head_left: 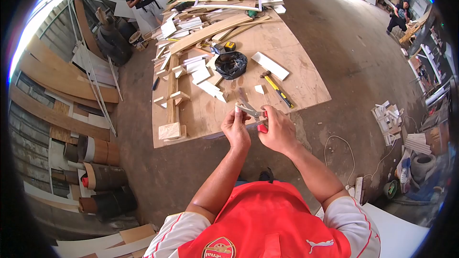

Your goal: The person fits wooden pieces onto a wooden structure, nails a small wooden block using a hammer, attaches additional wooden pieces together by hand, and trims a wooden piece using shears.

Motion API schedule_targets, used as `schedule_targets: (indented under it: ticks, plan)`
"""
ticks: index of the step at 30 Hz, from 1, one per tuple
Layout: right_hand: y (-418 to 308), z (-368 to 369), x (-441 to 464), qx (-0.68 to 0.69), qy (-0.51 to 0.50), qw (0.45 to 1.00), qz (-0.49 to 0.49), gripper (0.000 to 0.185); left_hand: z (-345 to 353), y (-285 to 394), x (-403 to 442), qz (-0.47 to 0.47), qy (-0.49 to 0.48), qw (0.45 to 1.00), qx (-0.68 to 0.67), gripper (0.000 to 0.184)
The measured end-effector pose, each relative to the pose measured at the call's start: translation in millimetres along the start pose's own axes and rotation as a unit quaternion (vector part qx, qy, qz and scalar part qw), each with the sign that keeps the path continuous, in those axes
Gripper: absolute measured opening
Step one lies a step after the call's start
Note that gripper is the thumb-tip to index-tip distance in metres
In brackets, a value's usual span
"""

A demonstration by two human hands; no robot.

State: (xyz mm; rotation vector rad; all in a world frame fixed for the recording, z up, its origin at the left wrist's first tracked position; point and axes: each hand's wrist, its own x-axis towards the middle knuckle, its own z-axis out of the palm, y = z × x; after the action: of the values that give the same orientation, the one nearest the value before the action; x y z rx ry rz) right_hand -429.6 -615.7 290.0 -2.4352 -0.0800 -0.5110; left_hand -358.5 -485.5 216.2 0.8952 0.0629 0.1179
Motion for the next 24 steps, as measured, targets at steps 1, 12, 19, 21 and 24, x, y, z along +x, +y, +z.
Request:
schedule_targets:
  ticks: [1,12,19,21,24]
  plan:
    - [-0.1,-0.6,0.1,0.001,-0.001,1.0,-0.001,0.055,0.4,0.4,-0.4,-0.007,0.002,1.0,-0.005,0.021]
    - [3.3,5.0,-2.7,-0.04,-0.06,0.997,0.031,0.048,-0.5,-8.5,0.7,0.011,0.019,0.999,0.024,0.018]
    - [10.1,10.0,-5.9,-0.058,-0.087,0.993,0.056,0.043,-0.2,-9.8,-0.8,-0.006,0.033,0.998,0.056,0.022]
    - [14.3,13.5,-6.8,-0.057,-0.09,0.992,0.061,0.042,4.0,-7.1,-2.7,-0.007,0.04,0.997,0.068,0.021]
    - [21.2,19.2,-7.2,-0.054,-0.098,0.991,0.067,0.042,2.5,-8.8,-2.2,-0.006,0.042,0.995,0.085,0.022]
